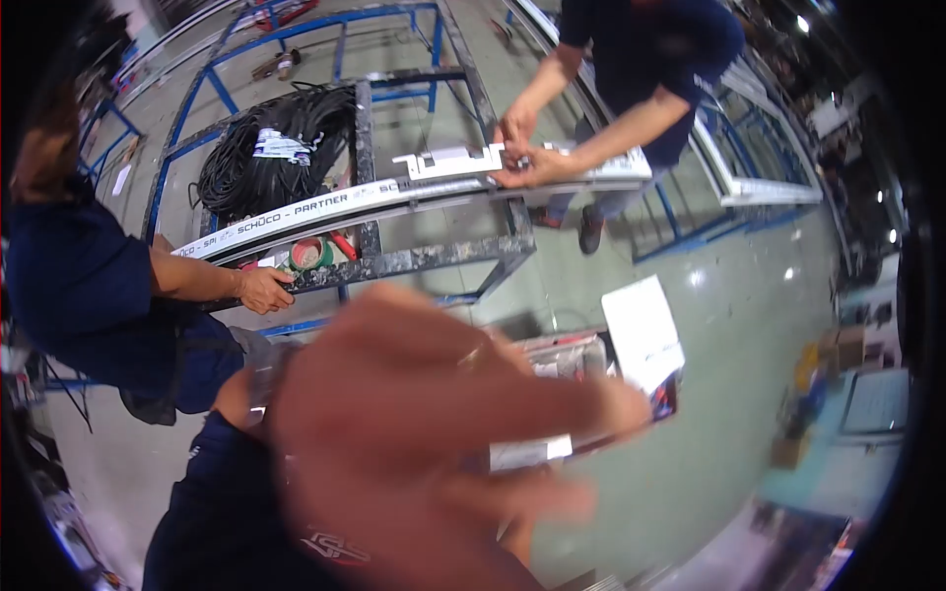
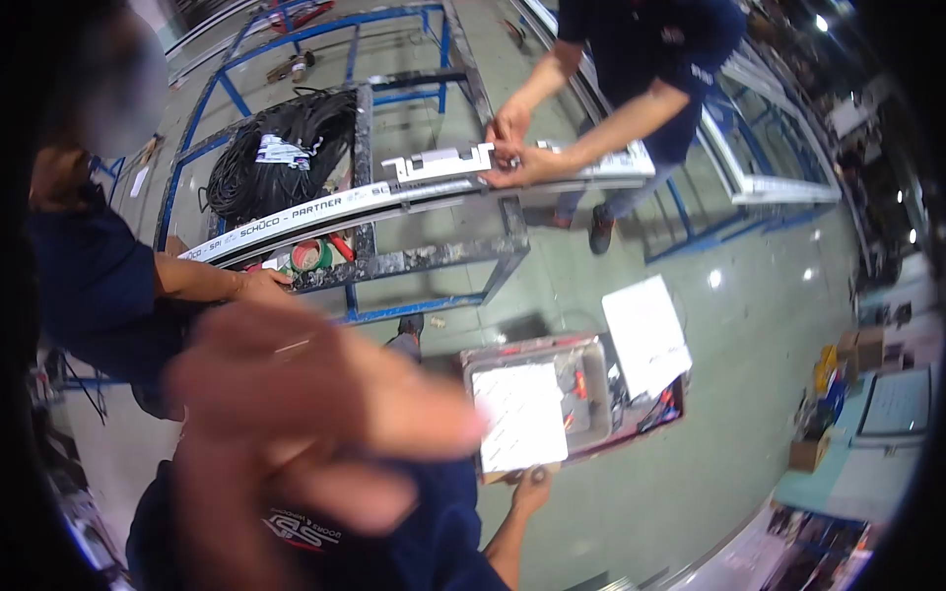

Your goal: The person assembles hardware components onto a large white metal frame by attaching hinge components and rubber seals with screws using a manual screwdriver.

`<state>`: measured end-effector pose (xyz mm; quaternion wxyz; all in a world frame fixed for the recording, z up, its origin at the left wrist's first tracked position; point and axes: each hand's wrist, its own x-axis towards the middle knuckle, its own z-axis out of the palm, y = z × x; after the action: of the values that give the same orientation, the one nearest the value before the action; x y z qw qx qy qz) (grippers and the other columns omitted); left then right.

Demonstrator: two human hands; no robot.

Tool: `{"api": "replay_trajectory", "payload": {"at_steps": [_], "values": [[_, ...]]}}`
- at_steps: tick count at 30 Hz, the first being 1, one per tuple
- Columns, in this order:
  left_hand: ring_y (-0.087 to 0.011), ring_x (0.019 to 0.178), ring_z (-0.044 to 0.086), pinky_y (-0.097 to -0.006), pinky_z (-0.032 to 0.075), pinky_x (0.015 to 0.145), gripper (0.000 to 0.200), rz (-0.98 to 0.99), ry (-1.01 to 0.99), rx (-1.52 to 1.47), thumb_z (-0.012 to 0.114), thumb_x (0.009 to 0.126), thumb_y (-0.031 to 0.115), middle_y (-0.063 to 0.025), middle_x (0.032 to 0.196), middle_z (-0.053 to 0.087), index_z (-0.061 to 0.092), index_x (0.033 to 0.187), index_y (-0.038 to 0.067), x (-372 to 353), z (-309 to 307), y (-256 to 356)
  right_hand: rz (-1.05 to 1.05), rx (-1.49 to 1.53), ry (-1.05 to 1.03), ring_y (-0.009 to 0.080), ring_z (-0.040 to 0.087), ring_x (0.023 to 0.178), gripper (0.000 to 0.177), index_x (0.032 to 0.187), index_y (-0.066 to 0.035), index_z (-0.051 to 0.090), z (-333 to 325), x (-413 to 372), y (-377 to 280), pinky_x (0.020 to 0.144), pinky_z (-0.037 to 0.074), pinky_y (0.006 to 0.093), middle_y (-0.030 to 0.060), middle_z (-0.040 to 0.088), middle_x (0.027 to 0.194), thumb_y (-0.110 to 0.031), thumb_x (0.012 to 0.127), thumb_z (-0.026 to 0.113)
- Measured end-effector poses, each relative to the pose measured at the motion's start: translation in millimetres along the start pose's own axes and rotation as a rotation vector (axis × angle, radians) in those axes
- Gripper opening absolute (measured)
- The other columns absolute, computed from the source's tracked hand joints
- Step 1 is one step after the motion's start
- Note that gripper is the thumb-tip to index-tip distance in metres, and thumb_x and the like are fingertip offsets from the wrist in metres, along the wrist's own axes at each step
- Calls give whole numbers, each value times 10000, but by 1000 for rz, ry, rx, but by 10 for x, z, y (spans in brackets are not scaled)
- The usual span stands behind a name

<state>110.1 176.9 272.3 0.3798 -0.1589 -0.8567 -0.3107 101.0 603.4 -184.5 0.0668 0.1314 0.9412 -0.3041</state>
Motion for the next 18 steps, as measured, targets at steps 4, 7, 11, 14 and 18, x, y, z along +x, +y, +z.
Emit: {"api": "replay_trajectory", "payload": {"at_steps": [4, 7, 11, 14, 18], "values": [[-308, 776, 702, -392, 546, 740, 574, -574, -413, -423, 629, 876, 117, -199, 1060, 702, 494, 1433, 82, -364, 1173, -587, 125, 415, -125, 295, 659, 1025, 366, 1177, 114, 615, 28, 3, -177, 883, 510, 399, 274, 673, 1121, -138, 920, 551], [-372, 1155, 588, -426, 467, 983, 701, -558, -696, -329, 657, 862, 172, -262, 1323, 555, 375, 1499, 95, -1516, 2182, -1090, 99, 287, 83, 238, 610, 1116, 409, 1261, 104, 580, 189, -97, -201, 964, 454, 336, 198, 659, 1186, -131, 934, 508], [-469, 1360, 375, -464, 338, 1129, 794, -585, -933, -157, 718, 830, 291, -283, 1501, 358, 352, 1514, 118, -2408, 3020, -913, 219, 630, 126, 192, 620, 903, 430, 1312, 46, 560, 173, -290, -529, 797, 514, 319, 113, 650, 1015, -207, 967, 597], [-447, 1466, 169, -802, 269, 999, 981, -441, -1178, -47, 778, 756, 449, -154, 1620, 151, 252, 1554, 229, -2306, 3343, -422, 280, 740, 54, 108, 566, 779, 510, 1369, -8, 506, 167, -246, -376, 644, 508, 259, 41, 598, 940, -266, 956, 661], [-432, 1489, 87, -881, 236, 909, 1085, -278, -1253, -14, 800, 671, 566, -109, 1647, 77, 234, 1557, 301, -2278, 3809, -64, 352, 960, 42, 127, 586, 792, 364, 1236, 3, 573, 71, -153, -316, 674, 507, 271, 55, 611, 948, -241, 970, 622]]}}
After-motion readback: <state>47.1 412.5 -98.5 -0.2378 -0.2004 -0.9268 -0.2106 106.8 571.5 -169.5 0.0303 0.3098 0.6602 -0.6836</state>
